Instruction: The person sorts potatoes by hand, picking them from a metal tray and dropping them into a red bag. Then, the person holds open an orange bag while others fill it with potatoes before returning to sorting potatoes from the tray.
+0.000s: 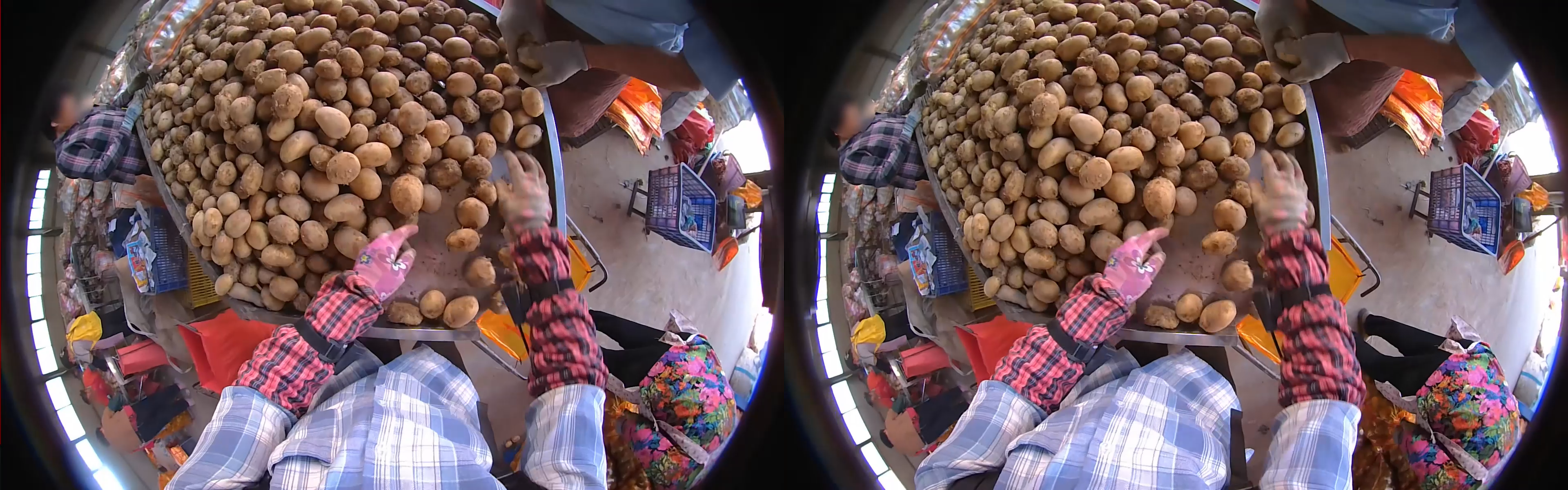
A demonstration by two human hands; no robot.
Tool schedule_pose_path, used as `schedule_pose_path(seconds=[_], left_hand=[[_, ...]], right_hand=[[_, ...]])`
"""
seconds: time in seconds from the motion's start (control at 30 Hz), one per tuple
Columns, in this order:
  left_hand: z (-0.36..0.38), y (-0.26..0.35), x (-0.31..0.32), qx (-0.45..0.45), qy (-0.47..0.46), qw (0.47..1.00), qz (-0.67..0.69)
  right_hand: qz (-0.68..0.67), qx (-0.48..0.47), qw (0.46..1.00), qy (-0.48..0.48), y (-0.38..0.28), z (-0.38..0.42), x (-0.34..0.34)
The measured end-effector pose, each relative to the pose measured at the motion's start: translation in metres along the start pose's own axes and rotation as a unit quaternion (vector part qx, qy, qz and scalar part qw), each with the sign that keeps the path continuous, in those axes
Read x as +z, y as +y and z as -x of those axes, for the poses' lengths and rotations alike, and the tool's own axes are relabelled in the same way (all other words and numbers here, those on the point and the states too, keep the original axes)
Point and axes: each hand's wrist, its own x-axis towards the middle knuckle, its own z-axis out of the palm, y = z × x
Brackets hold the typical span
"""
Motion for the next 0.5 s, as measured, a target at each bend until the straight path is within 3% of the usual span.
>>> schedule_pose_path(seconds=[0.03,0.1,0.13,0.17,0.23,0.33,0.4,0.43,0.47,0.5], left_hand=[[-0.005,-0.007,-0.004,0.009,0.035,0.999,0.004],[-0.012,0.006,-0.031,0.013,0.083,0.995,-0.059],[-0.017,0.012,-0.040,0.001,0.100,0.990,-0.099],[-0.026,0.022,-0.048,0.000,0.098,0.990,-0.099],[-0.050,0.042,-0.057,-0.209,-0.081,0.960,-0.166],[-0.058,0.035,-0.025,-0.088,-0.131,0.963,-0.216],[-0.060,0.000,0.028,-0.034,-0.155,0.973,-0.168],[-0.054,0.037,0.008,-0.076,-0.217,0.962,-0.150],[-0.050,0.046,0.003,-0.071,-0.249,0.956,-0.136],[-0.044,0.043,0.008,-0.056,-0.244,0.961,-0.121]], right_hand=[[0.019,0.020,0.992,-0.121,-0.014,-0.034,-0.004],[-0.008,0.030,0.978,-0.205,-0.035,-0.041,0.040],[0.067,-0.043,0.977,-0.198,-0.059,-0.032,0.036],[0.064,-0.013,0.978,-0.198,-0.070,-0.019,0.040],[0.061,0.004,0.975,-0.214,-0.076,0.010,0.034],[0.022,-0.014,0.966,-0.258,-0.065,0.066,0.008],[0.055,-0.030,0.960,-0.271,-0.058,0.099,-0.011],[0.034,-0.055,0.967,-0.245,-0.052,0.098,-0.025],[-0.051,-0.076,0.988,-0.125,-0.033,0.092,-0.010],[-0.004,-0.053,0.996,-0.075,-0.022,0.075,0.004]])
